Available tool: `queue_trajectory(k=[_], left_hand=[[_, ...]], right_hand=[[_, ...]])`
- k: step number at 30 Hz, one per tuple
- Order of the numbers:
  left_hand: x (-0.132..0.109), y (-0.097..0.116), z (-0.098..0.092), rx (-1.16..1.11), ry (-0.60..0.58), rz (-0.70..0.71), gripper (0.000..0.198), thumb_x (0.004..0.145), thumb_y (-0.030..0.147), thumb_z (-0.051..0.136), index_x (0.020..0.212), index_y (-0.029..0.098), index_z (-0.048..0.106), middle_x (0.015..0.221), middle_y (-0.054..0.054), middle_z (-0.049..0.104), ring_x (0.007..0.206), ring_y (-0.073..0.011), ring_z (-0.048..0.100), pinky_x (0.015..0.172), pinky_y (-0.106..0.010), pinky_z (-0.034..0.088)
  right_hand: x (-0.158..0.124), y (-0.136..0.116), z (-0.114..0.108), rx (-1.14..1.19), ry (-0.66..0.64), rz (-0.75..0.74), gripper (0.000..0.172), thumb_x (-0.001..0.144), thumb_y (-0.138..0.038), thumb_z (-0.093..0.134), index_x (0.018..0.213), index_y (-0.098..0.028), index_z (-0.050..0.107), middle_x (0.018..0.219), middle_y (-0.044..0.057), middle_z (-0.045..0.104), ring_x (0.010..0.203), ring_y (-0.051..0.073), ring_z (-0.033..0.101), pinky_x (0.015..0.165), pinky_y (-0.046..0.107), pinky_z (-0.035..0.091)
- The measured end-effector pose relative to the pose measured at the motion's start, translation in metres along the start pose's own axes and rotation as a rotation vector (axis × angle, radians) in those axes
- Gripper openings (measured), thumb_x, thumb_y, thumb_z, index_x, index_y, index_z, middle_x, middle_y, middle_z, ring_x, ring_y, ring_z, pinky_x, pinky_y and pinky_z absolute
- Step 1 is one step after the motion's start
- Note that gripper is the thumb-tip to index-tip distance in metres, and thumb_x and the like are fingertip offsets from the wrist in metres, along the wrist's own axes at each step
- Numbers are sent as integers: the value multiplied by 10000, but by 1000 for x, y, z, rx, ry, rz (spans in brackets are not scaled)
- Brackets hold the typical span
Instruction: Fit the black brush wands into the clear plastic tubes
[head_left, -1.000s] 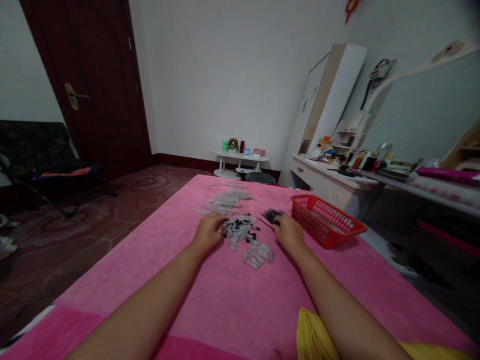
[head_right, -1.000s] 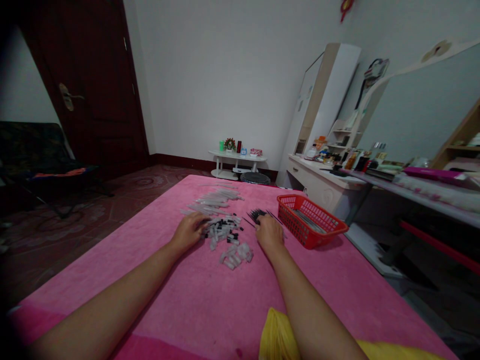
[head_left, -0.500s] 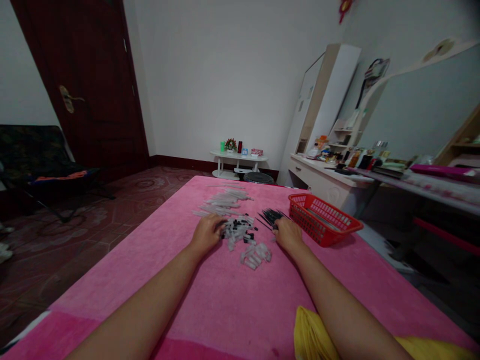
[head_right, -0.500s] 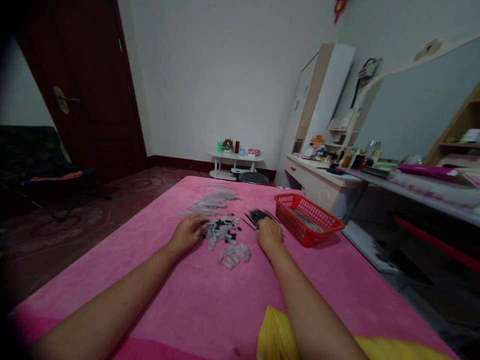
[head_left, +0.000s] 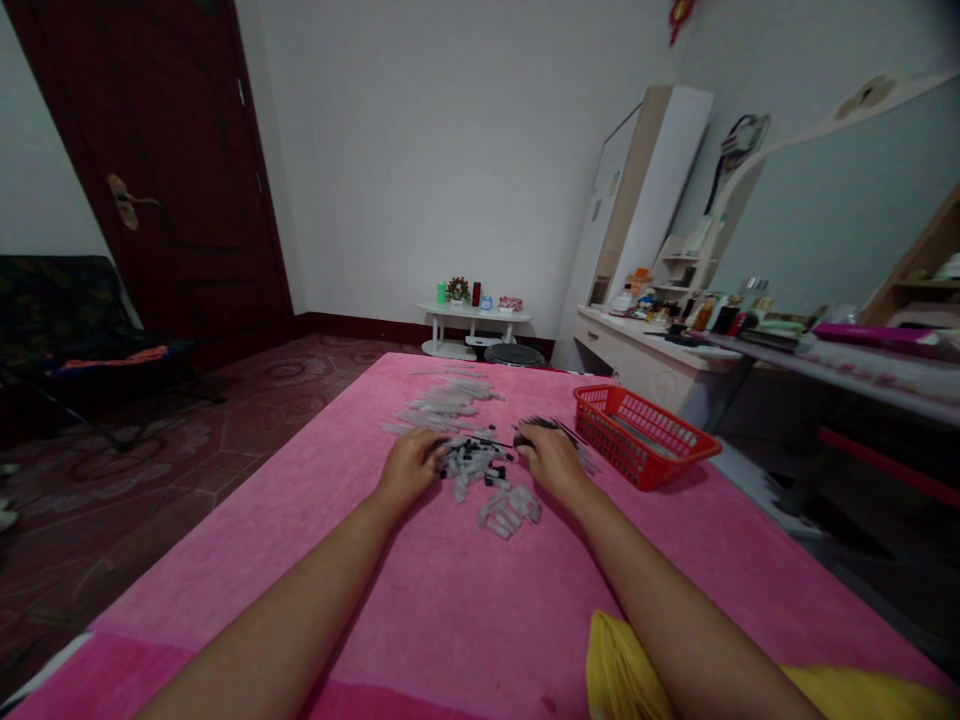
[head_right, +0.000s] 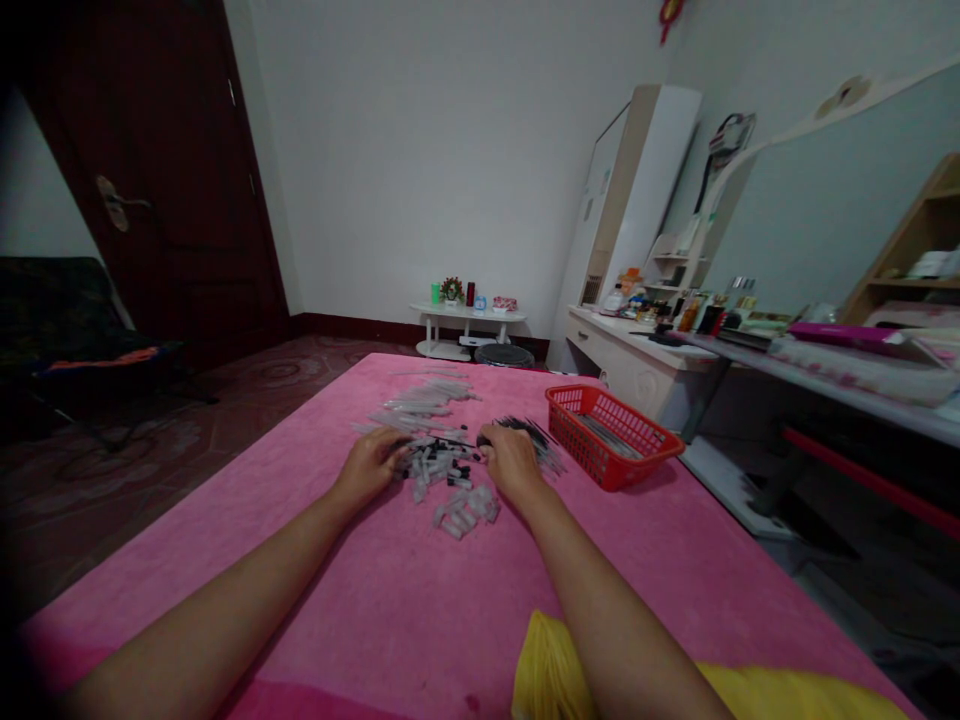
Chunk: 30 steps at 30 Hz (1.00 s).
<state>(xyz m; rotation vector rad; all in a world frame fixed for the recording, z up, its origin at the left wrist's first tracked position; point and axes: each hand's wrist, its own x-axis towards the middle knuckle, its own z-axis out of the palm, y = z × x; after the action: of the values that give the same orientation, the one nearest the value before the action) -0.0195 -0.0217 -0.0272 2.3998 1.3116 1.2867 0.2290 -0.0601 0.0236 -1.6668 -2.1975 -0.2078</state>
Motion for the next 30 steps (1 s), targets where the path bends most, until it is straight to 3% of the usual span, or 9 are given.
queue_trajectory(k=[9,19,25,27,30], left_hand=[[-1,-3,1,-12,20,-18,197,838,183,545,982,170,679,921,-62,680,899,-183,595,808,-287,450],[-1,5,-3,34,-25,129,204,835,162,525,969,164,678,856,-75,650,835,-194,576,744,-302,442],[-3,16,-3,22,-47,183,220,827,152,523,986,175,673,896,-82,649,867,-202,575,773,-321,441],[-4,19,1,-8,-51,193,229,826,156,522,998,184,671,911,-81,652,884,-204,577,794,-329,442],[-3,19,6,-129,39,115,221,824,160,511,978,181,668,916,-70,664,890,-198,588,808,-327,452]], right_hand=[[0,4,4,24,-2,-26,114,815,-206,544,879,-209,637,892,30,691,867,170,598,724,243,319],[2,-3,-8,-25,33,-121,145,786,-147,545,855,-190,665,870,69,693,876,196,593,752,271,318],[3,-20,-17,-9,74,-208,152,793,-117,547,841,-191,671,831,59,684,852,192,585,762,291,317],[3,-27,-17,53,116,-230,133,807,-134,553,839,-193,669,826,52,676,852,191,580,779,295,327],[3,-31,-17,221,317,-164,147,834,-217,566,952,-175,642,922,67,656,875,192,570,795,294,361]])
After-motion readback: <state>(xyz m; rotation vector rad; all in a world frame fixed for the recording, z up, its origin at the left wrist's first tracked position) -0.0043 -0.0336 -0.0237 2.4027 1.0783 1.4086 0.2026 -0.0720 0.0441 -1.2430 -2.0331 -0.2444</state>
